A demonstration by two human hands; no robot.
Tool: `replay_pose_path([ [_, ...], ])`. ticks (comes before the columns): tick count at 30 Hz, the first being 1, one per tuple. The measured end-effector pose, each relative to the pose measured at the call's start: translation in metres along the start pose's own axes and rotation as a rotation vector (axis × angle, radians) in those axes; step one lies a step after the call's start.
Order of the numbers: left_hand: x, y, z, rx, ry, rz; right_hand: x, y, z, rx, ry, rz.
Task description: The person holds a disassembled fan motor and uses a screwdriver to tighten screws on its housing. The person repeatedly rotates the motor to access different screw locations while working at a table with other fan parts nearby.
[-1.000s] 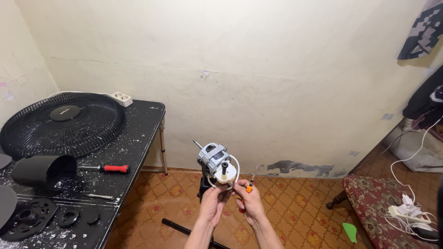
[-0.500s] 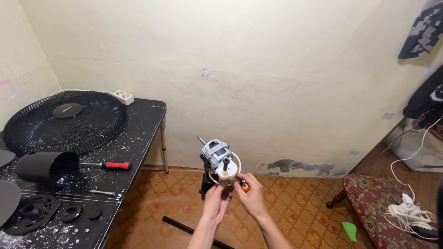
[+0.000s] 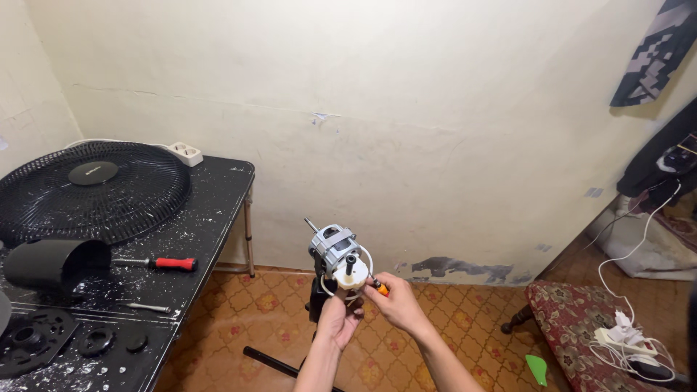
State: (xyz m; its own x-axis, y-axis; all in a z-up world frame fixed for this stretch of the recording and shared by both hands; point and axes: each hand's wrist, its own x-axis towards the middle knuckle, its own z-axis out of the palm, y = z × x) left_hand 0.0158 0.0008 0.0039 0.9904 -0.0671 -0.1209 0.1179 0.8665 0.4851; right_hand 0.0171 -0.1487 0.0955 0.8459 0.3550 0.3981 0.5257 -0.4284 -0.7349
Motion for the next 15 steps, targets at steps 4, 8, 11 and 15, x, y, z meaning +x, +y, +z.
replay_pose_path([
  [4,0.016,-0.009,-0.013,0.083,0.074,0.06,0.004,0.008,0.002,0.47,-0.064,0.366],
  [8,0.015,-0.014,-0.013,0.164,0.107,0.166,0.006,0.014,0.002,0.667,-0.154,0.631],
  [11,0.009,-0.011,-0.006,0.165,0.199,0.131,0.013,0.025,0.007,0.721,-0.219,0.667],
  [15,0.009,-0.009,-0.005,0.194,0.254,0.093,0.017,0.032,0.009,0.803,-0.302,0.758],
])
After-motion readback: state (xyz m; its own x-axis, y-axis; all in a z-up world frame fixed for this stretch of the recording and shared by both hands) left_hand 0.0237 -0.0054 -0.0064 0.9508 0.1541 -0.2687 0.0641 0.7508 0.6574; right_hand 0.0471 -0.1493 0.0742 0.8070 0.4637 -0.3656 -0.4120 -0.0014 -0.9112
